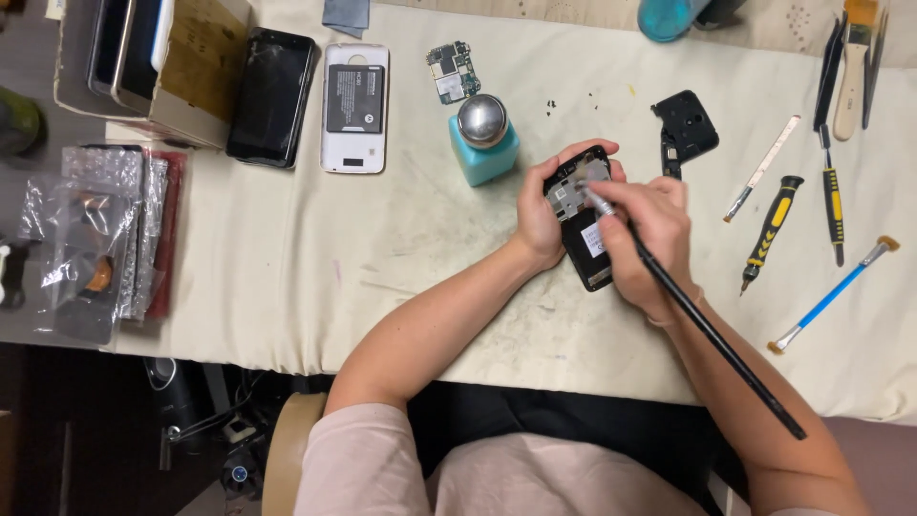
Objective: Cleaning a mobile phone motherboard and internal components using a brush and cleaning solution.
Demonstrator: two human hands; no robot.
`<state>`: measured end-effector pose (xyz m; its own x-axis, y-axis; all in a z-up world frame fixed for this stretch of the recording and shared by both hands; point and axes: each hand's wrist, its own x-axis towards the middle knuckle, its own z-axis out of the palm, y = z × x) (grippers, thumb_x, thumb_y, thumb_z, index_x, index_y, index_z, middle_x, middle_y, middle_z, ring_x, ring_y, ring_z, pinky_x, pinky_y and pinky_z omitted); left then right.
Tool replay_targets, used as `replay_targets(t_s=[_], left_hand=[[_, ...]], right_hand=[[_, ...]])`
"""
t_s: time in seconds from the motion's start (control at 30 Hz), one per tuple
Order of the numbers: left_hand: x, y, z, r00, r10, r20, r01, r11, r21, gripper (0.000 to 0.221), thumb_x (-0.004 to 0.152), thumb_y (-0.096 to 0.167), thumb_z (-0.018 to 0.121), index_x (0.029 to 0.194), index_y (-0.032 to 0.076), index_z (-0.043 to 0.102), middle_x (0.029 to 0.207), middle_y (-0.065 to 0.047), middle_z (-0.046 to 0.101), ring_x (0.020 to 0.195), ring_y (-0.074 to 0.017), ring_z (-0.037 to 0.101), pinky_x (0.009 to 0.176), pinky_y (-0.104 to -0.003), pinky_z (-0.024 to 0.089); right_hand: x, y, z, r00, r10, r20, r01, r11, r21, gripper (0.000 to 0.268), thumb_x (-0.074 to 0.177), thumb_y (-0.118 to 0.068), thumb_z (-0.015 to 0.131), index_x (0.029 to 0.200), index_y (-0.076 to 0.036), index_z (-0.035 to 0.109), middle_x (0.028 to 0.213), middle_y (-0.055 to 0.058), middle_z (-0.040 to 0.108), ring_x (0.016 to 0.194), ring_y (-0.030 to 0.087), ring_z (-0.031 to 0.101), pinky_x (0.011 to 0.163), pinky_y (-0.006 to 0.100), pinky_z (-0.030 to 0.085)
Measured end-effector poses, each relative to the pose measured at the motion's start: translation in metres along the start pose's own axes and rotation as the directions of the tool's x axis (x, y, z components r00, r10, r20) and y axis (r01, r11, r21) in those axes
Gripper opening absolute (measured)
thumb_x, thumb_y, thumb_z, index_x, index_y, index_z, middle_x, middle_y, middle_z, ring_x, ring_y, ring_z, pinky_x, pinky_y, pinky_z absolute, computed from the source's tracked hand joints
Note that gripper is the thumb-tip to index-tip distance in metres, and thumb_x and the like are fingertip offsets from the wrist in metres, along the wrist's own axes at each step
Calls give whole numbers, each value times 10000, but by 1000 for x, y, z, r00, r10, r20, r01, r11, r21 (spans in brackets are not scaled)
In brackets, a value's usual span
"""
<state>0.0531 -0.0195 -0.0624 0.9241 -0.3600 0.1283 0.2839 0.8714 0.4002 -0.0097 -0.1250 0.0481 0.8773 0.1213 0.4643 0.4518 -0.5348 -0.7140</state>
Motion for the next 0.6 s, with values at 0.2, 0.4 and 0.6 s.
replay_targets(t_s=[0.2, 0.4, 0.6], left_hand=[[-1, -2, -3, 999, 14, -29, -14, 1000, 8, 626, 1020, 411, 331, 1357, -76, 533, 1063, -243, 669, 953, -290, 701, 853, -374, 581], [0, -9, -2, 998, 16, -59, -16, 1000, -7, 596, 1022, 391, 340, 1323, -74, 560, 1165, -266, 665, 1084, -305, 673, 929, -401, 561], [-5, 0, 14, 1000, 2, -30, -4, 997, -73, 619, 1023, 393, 344, 1341, -89, 565, 1125, -261, 679, 1040, -307, 710, 945, -406, 569]], right_hand=[[11, 16, -1, 994, -63, 92, 54, 994, 99, 302, 977, -147, 546, 1175, -52, 753, 943, 66, 748, 881, 202, 607, 1015, 366, 275], [3, 9, 7, 995, -51, 80, 47, 997, 61, 320, 967, -116, 593, 1246, -55, 738, 955, 72, 733, 920, 205, 576, 1042, 381, 263], [-2, 17, 11, 968, -240, 72, 249, 952, -176, 316, 1001, -143, 601, 1274, -42, 727, 1022, 79, 716, 930, 230, 644, 1013, 426, 274]])
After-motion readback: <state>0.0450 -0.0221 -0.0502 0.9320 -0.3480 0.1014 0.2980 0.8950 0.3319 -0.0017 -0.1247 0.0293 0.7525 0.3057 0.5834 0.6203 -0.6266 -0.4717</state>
